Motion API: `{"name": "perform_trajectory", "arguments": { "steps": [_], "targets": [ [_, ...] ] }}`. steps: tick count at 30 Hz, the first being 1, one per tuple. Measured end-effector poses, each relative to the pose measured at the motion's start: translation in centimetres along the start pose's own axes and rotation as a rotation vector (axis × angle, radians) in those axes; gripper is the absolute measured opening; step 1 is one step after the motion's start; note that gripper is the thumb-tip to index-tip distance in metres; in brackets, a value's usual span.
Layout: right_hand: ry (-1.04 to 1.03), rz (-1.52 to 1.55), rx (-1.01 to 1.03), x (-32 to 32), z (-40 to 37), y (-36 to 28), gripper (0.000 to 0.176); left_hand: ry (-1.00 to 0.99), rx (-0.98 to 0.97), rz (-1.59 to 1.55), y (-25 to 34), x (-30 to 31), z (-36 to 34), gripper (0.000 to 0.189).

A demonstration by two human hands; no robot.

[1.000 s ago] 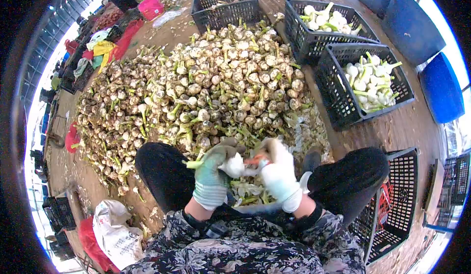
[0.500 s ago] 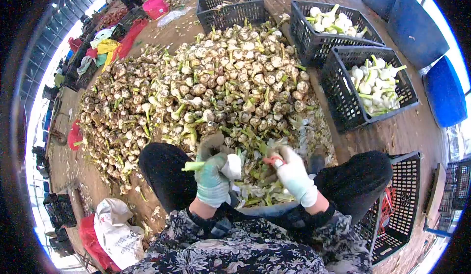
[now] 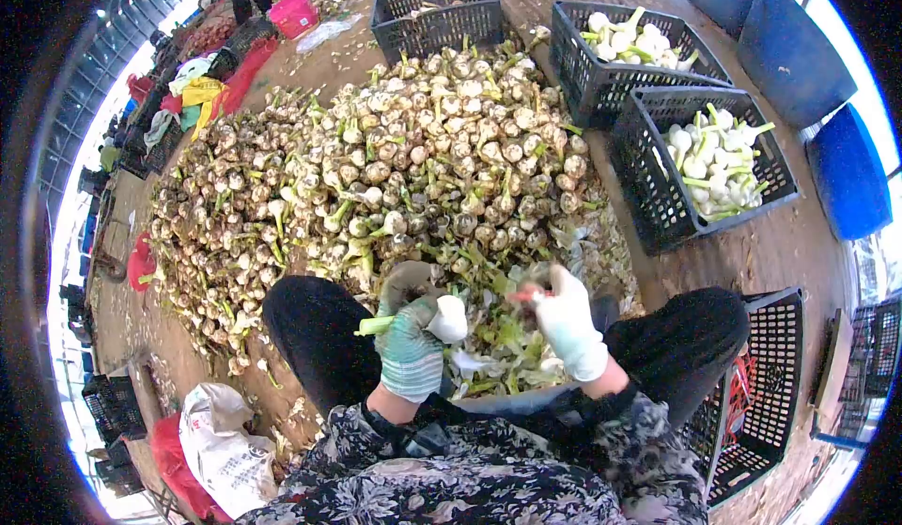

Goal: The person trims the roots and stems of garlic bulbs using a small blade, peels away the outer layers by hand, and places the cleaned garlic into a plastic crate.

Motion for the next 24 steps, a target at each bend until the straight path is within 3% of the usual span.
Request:
{"name": "perform_trajectory", "arguments": {
  "steps": [1,2,3,4,5,6,7,9,11,13,15,16,17,20,21,22,23,24],
  "targets": [
    [-0.097,0.158,-0.076,0.0,-0.4,0.7,0.014,0.003,-0.003,-0.003,0.4,-0.2,0.1,0.041],
    [-0.214,0.037,-0.074,-0.2,-0.4,2.6,0.019,-0.011,0.039,-0.053,0.6,-0.2,0.2,0.041],
    [-0.241,0.38,-0.368,-1.1,-2.7,-1.5,0.027,-0.031,0.079,-0.102,0.6,-0.3,0.3,0.041],
    [-0.214,0.228,-0.163,-1.4,-2.3,-0.8,0.034,-0.061,-0.037,0.05,-0.1,0.3,1.0,0.036],
    [-0.186,0.072,0.04,-1.8,-2.1,-0.2,0.042,-0.064,-0.036,0.047,-0.3,0.0,1.1,0.036],
    [-0.179,-0.117,0.094,-2.3,-3.0,-3.7,0.055,-0.05,-0.067,0.109,-0.3,-0.3,1.0,0.034],
    [-0.147,-0.284,0.249,-2.8,-3.1,-4.4,0.057,-0.036,-0.1,0.172,-0.3,-0.5,1.0,0.032],
    [-0.145,-0.23,0.287,-3.2,-2.9,-4.0,0.059,-0.104,-0.071,0.069,0.0,-0.9,0.7,0.034],
    [-0.275,0.017,0.149,-3.1,-1.8,-2.7,0.062,-0.188,-0.25,0.211,0.6,-0.8,0.6,0.037],
    [-0.273,-0.115,0.11,-3.0,-1.6,-3.1,0.061,-0.244,-0.252,0.267,1.1,-1.0,0.7,0.04],
    [-0.474,-0.064,-0.043,-3.3,-1.6,-3.3,0.058,-0.261,-0.175,0.215,1.3,-1.2,0.6,0.041],
    [-0.547,0.055,-0.016,-2.8,-1.6,-3.9,0.046,-0.294,-0.122,0.136,1.4,-1.3,0.6,0.041],
    [-0.507,0.192,-0.286,-2.3,-2.4,-5.0,0.034,-0.293,-0.126,0.136,1.4,-1.2,0.8,0.041],
    [-0.436,0.408,-0.251,-1.8,-2.9,-3.4,0.025,-0.26,-0.159,0.194,1.4,-0.7,0.8,0.046],
    [-0.38,0.187,-0.124,-1.9,-3.1,-3.3,0.026,-0.256,-0.155,0.192,1.2,-0.6,0.9,0.046],
    [-0.318,-0.031,0.002,-2.1,-3.3,-3.4,0.027,-0.301,-0.276,0.345,1.4,-0.7,0.9,0.047],
    [-0.218,-0.399,0.334,-2.5,-3.9,-5.4,0.024,-0.349,-0.4,0.497,1.5,-1.1,0.8,0.049],
    [-0.172,-0.441,0.349,-3.1,-4.5,-5.8,0.023,-0.373,-0.429,0.431,1.5,-1.6,0.4,0.049]
  ]
}}
Point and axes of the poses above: each hand's wrist, its own z-axis towards the middle knuckle, its own x-axis out of the back of the hand, y = z × x, the point moved 4 cm from there along z, towards the middle knuckle, and after that the axes turned 2 degrees about x, right-handed, at the moved point
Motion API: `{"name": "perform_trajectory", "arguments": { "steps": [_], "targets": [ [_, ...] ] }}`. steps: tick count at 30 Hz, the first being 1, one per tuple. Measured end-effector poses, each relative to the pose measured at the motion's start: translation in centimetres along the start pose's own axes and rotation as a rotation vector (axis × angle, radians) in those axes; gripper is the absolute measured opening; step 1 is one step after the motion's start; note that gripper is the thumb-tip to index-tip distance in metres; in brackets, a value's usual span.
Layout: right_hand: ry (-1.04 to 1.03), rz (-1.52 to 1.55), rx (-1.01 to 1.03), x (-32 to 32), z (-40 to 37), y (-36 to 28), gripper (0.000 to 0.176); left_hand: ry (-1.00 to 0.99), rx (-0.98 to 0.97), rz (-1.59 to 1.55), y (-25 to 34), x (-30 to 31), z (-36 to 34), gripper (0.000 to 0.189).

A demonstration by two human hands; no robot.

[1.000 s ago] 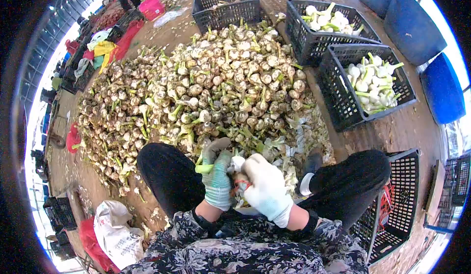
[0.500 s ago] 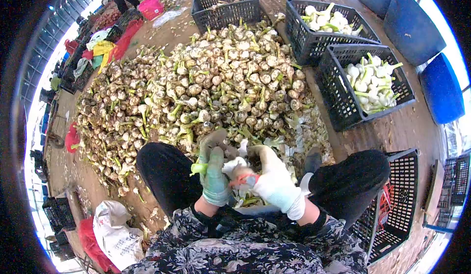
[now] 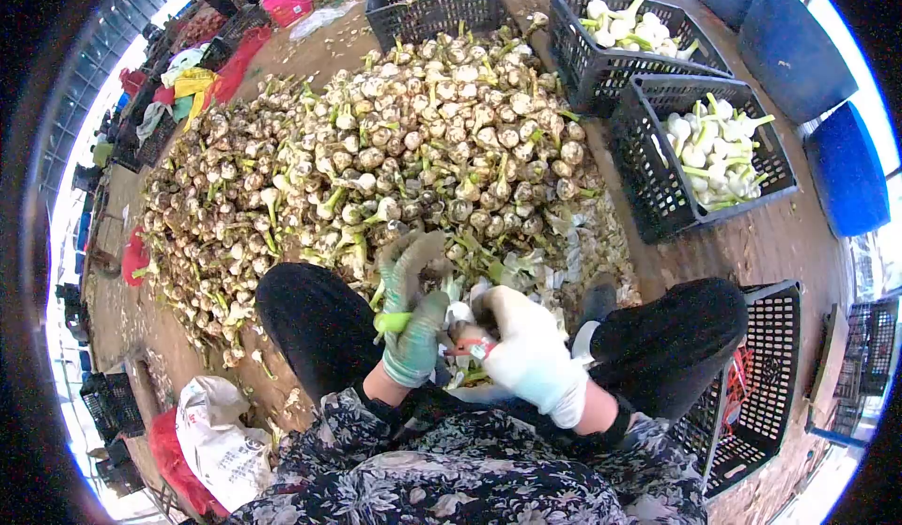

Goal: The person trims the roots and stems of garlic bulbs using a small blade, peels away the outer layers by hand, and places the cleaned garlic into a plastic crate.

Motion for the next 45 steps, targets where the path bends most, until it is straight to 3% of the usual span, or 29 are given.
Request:
{"name": "perform_trajectory", "arguments": {
  "steps": [3,5,6,7,8,9,10,11,12,15,19,21,23,25,27,28,29,30,31,33,34,35,37,40,41,43,44,45],
  "targets": [
    [0.082,-0.115,0.099,-0.6,0.3,0.6,0.016,-0.088,-0.141,0.158,0.9,0.2,0.0,0.051],
    [0.205,-0.124,-0.103,-0.1,1.0,5.1,0.015,0.093,-0.038,0.005,0.9,0.5,-0.4,0.045],
    [0.148,-0.109,-0.192,0.1,1.0,8.3,0.015,0.138,0.231,-0.213,-2.4,1.8,-1.9,0.043],
    [-0.043,-0.136,-0.301,0.3,0.9,9.0,0.022,0.185,0.497,-0.43,-5.8,2.8,-3.4,0.04],
    [-0.024,-0.039,-0.182,0.3,0.6,8.4,0.027,0.206,0.518,-0.67,-3.2,1.9,-2.5,0.037],
    [-0.004,0.061,-0.07,0.4,0.1,7.4,0.033,0.175,0.529,-0.56,-3.3,2.7,-2.3,0.042],
    [-0.002,0.061,-0.071,0.9,0.1,6.4,0.033,0.127,0.405,-0.41,-2.8,2.3,-1.7,0.051],
    [-0.03,0.025,0.091,1.6,0.5,3.6,0.037,0.077,0.279,-0.262,-1.5,1.5,-0.6,0.061],
    [-0.061,-0.01,0.25,2.1,0.5,1.1,0.041,0.072,0.282,-0.263,-1.2,1.3,-0.3,0.061],
    [-0.222,-0.024,0.064,2.0,0.6,-1.3,0.04,-0.047,0.091,-0.066,0.3,0.6,0.5,0.058],
    [-0.06,-0.1,-0.02,1.2,0.1,-1.7,0.025,-0.092,-0.084,0.072,1.3,0.4,0.8,0.058],
    [-0.021,-0.221,0.027,0.7,0.0,-1.7,0.016,-0.185,-0.282,0.269,2.5,0.1,0.6,0.057],
    [0.042,-0.244,0.045,1.0,0.3,-1.6,0.012,-0.185,-0.244,0.284,1.7,0.2,0.1,0.056],
    [0.113,-0.26,-0.049,1.1,1.3,2.1,0.013,-0.109,-0.084,-0.057,1.1,0.0,-0.3,0.058],
    [-0.205,-0.397,-0.138,0.5,1.1,4.8,0.018,-0.071,-0.016,-0.227,1.6,0.2,0.2,0.06],
    [-0.209,-0.396,-0.137,0.9,0.7,5.0,0.018,-0.081,0.255,-0.48,1.9,0.4,0.2,0.059],
    [-0.241,-0.332,-0.068,1.2,0.3,4.6,0.03,-0.089,0.532,-0.733,1.7,0.1,-0.1,0.058],
    [-0.273,-0.27,0.002,1.4,0.0,4.0,0.043,-0.026,0.441,-0.882,1.1,0.0,0.6,0.056],
    [-0.28,-0.272,0.004,1.7,0.2,3.4,0.043,-0.019,0.439,-0.884,0.0,0.3,0.8,0.056],
    [-0.228,0.06,0.22,2.6,1.2,0.4,0.066,-0.117,0.627,-0.836,-1.6,0.4,0.7,0.06],
    [-0.287,0.019,0.345,2.4,1.7,-0.7,0.07,0.068,0.663,-0.902,-1.9,-0.4,0.6,0.056],
    [-0.264,0.045,0.398,1.7,1.9,-0.7,0.063,0.062,0.664,-0.9,-2.1,-0.3,0.6,0.056],
    [-0.421,-0.089,0.232,1.0,2.5,-0.6,0.052,-0.1,0.772,-0.98,-3.0,-0.7,0.4,0.053],
    [-0.246,-0.127,0.21,0.8,1.8,-0.6,0.041,0.059,0.824,-0.953,-4.5,0.1,0.2,0.052],
    [-0.22,0.045,0.135,0.7,1.0,-0.2,0.037,0.142,0.87,-0.937,-5.0,0.6,0.0,0.051],
    [-0.364,0.733,-0.234,0.4,-1.2,-0.2,0.036,0.233,0.835,-1.042,-5.3,0.8,0.4,0.047],
    [-0.426,0.513,0.105,1.3,-1.1,-1.3,0.033,0.309,0.849,-1.017,-6.6,1.3,0.6,0.034],
    [-0.428,0.513,0.104,1.2,-0.8,-0.4,0.033,0.382,0.862,-0.992,-7.1,1.5,0.9,0.024]
  ]
}}
Point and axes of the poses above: each hand's wrist, its own z-axis towards the middle knuckle, its own x-axis out of the back of the hand, y = z × x, the point moved 4 cm from there along z, towards the middle knuckle, and after that the axes turned 2 degrees about x, right-handed, at the moved point
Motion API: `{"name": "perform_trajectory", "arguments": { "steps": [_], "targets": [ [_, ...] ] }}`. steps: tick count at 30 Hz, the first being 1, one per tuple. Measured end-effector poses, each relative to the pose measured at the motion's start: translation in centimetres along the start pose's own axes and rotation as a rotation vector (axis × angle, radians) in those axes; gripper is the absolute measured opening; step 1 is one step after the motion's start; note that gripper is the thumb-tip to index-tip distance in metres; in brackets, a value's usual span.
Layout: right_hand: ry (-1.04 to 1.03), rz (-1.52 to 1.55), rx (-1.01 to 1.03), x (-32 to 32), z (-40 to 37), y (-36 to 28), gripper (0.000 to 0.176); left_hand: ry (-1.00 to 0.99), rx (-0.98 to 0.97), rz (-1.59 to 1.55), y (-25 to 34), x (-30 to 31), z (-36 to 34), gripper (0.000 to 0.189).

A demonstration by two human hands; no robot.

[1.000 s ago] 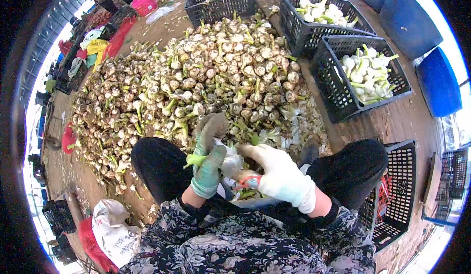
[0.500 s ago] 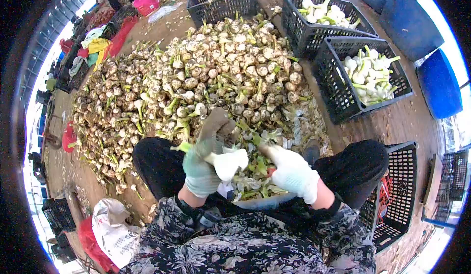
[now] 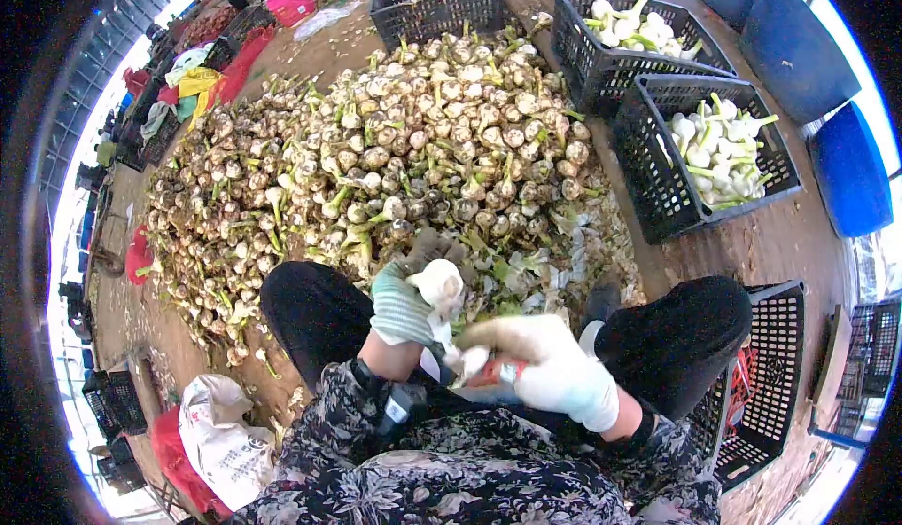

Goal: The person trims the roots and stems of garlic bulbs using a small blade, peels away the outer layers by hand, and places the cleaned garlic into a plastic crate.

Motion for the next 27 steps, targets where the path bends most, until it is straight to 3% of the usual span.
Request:
{"name": "perform_trajectory", "arguments": {
  "steps": [1,2,3,4,5,6,7,9,10,12,13,14,16,18,19,20,22,23,24,25,26,27],
  "targets": [
    [0.028,-0.277,-0.091,0.6,0.2,2.1,0.029,0.127,-0.026,-0.104,-0.1,0.3,0.2,0.022],
    [0.064,-0.556,-0.182,1.3,0.3,4.0,0.026,0.12,-0.019,-0.095,-0.3,0.6,0.5,0.022],
    [0.002,-1.129,-0.176,1.0,-0.8,5.1,0.032,0.135,-0.026,-0.061,-0.2,1.2,1.0,0.032],
    [-0.032,-1.409,-0.159,1.0,-1.4,5.9,0.039,0.151,-0.037,-0.03,-0.1,1.7,1.5,0.043],
    [0.095,-1.148,-0.159,1.5,-0.9,5.5,0.043,0.086,-0.038,-0.112,-0.1,1.4,1.1,0.039],
    [0.21,-0.879,-0.166,1.3,-0.6,5.3,0.047,-0.082,0.09,-0.117,0.0,0.9,1.2,0.029],
    [0.212,-0.876,-0.177,0.4,-0.2,5.3,0.047,-0.051,-0.01,-0.111,-0.2,0.9,1.4,0.025],
    [0.558,-0.402,-0.273,0.0,1.1,5.6,0.039,0.069,-0.138,-0.031,-1.2,-0.2,1.6,0.023],
    [0.594,-0.073,-0.243,-0.6,2.0,6.0,0.031,0.168,-0.161,0.044,-1.8,-0.8,1.1,0.023],
    [0.612,-0.168,-0.214,1.0,2.9,7.6,0.023,0.033,-0.128,0.068,-1.8,-2.4,0.0,0.025],
    [0.73,0.323,-0.203,2.5,2.1,7.7,0.018,0.059,-0.146,-0.015,-1.4,-2.0,0.5,0.022],
    [0.865,0.415,-0.168,4.8,1.3,6.6,0.012,0.088,-0.168,-0.1,-0.8,-1.3,1.1,0.02],
    [0.852,-0.272,-0.141,9.1,0.1,9.2,0.015,0.059,-0.167,-0.14,-0.2,-0.2,1.7,0.016],
    [0.249,-0.455,-0.221,6.4,0.2,8.6,0.024,-0.025,-0.11,-0.05,-0.7,-0.2,2.7,0.016],
    [0.339,-0.904,-0.33,5.4,0.2,8.4,0.043,-0.04,-0.045,-0.087,-1.7,0.0,3.3,0.017],
    [0.499,-0.912,-0.243,4.4,0.5,8.3,0.054,0.116,-0.083,-0.027,-2.7,1.0,4.3,0.021],
    [0.523,-0.396,-0.008,2.5,2.3,7.6,0.056,0.246,-0.002,0.215,-4.7,-0.3,2.7,0.027],
    [0.519,-0.392,-0.016,2.9,2.2,8.1,0.056,0.107,0.183,0.115,-6.1,1.1,2.8,0.039],
    [0.471,-0.182,-0.144,3.6,2.0,9.8,0.054,0.036,0.17,0.331,-5.9,1.4,3.9,0.062],
    [0.416,0.027,-0.269,4.5,1.8,11.6,0.052,-0.055,-0.105,0.586,-5.2,1.4,4.4,0.07],
    [0.614,-0.085,-0.266,7.6,0.9,13.0,0.046,-0.143,-0.384,0.834,-3.9,-0.6,3.6,0.079],
    [0.7,0.658,-0.074,9.8,0.8,11.4,0.042,-0.153,-0.205,0.789,-2.0,-2.5,2.3,0.088]
  ]
}}
Point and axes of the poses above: each hand's wrist, its own z-axis towards the middle knuckle, its own x-axis out of the back of the hand, y = z × x, the point moved 4 cm from there along z, towards the middle knuckle, and after that the axes turned 2 degrees about x, right-handed, at the moved point
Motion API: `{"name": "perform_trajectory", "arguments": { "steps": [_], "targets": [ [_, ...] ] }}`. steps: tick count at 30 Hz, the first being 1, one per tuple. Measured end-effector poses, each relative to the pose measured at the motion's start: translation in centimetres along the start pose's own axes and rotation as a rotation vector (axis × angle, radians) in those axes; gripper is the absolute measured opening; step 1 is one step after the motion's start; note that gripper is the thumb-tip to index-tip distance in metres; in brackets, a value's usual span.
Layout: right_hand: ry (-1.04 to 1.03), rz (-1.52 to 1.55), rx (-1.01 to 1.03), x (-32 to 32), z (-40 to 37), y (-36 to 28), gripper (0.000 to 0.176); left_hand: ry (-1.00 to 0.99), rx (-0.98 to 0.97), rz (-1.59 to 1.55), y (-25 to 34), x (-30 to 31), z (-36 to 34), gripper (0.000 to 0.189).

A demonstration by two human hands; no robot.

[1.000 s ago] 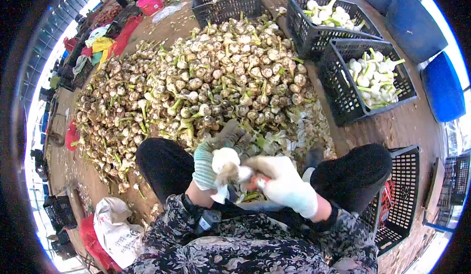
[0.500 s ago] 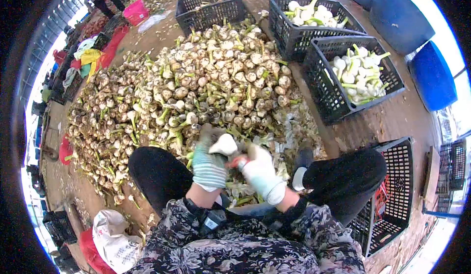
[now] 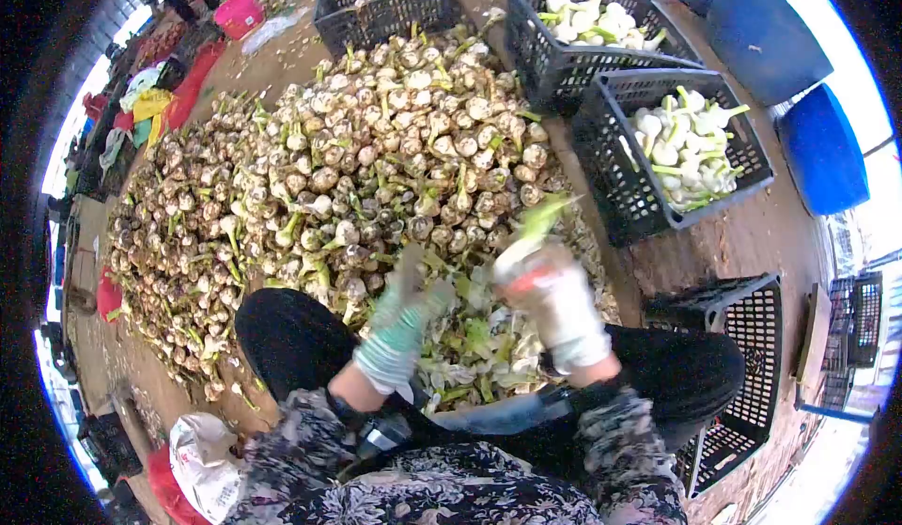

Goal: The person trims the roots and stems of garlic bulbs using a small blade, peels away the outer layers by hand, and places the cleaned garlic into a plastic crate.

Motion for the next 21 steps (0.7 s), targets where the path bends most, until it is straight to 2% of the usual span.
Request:
{"name": "perform_trajectory", "arguments": {
  "steps": [1,2,3,4,5,6,7,9,11,12,13,15,16,17,19,20,21],
  "targets": [
    [-0.056,0.342,0.22,-1.0,0.7,-3.5,0.049,0.095,-0.059,0.085,3.4,0.4,-0.1,0.081],
    [-0.007,0.358,0.246,-0.9,1.5,-5.2,0.055,0.151,-0.049,-0.044,4.2,1.8,1.2,0.073],
    [0.071,0.169,0.207,-0.9,3.0,-4.7,0.061,0.204,-0.044,-0.173,4.8,3.1,2.2,0.066],
    [0.061,-0.156,0.052,0.8,4.8,-2.0,0.064,0.26,0.035,-0.22,5.0,4.2,3.0,0.056],
    [0.05,-0.481,-0.1,3.9,7.4,2.0,0.066,0.312,0.113,-0.268,5.1,5.1,3.9,0.047],
    [0.101,-0.677,-0.155,8.3,11.2,7.3,0.07,0.366,0.115,-0.208,3.5,6.6,5.5,0.034],
    [0.15,-0.876,-0.216,11.5,14.0,10.9,0.075,0.401,0.213,-0.25,2.9,7.1,5.8,0.03],
    [0.163,-1.571,-0.28,9.2,16.0,11.6,0.078,0.342,0.162,-0.232,1.6,7.4,6.3,0.034],
    [0.154,-1.667,-0.203,10.8,17.6,15.9,0.077,0.306,0.162,-0.23,2.5,6.7,5.6,0.035],
    [0.275,-1.575,-0.245,10.3,17.0,15.8,0.073,0.261,0.155,-0.221,3.1,6.3,5.7,0.036],
    [0.303,-1.465,-0.354,10.5,17.0,15.7,0.075,0.274,0.159,-0.224,2.9,6.4,6.0,0.036],
    [0.367,-1.472,-0.409,9.3,15.8,14.2,0.074,0.215,0.174,-0.162,2.6,6.4,6.4,0.038],
    [0.376,-1.377,-0.293,8.8,14.7,13.0,0.068,0.181,0.194,-0.161,2.9,6.2,6.5,0.037],
    [0.39,-1.153,-0.078,11.5,14.6,14.9,0.059,0.171,0.195,-0.164,2.8,6.3,6.8,0.037],
    [0.243,-0.247,-0.043,6.4,11.4,12.3,0.053,0.156,0.195,-0.038,2.2,6.5,7.3,0.036],
    [0.165,-0.329,-0.1,3.8,10.3,10.0,0.052,0.113,0.305,-0.022,2.1,6.2,7.2,0.035],
    [0.085,-0.405,-0.156,1.7,9.7,8.4,0.051,0.106,0.309,-0.019,1.9,6.1,7.1,0.035]
  ]
}}
Point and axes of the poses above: each hand's wrist, its own z-axis towards the middle knuckle, its own x-axis out of the back of the hand, y = z × x, the point moved 4 cm from there along z, towards the middle knuckle, and after that the axes turned 2 degrees about x, right-handed, at the moved point
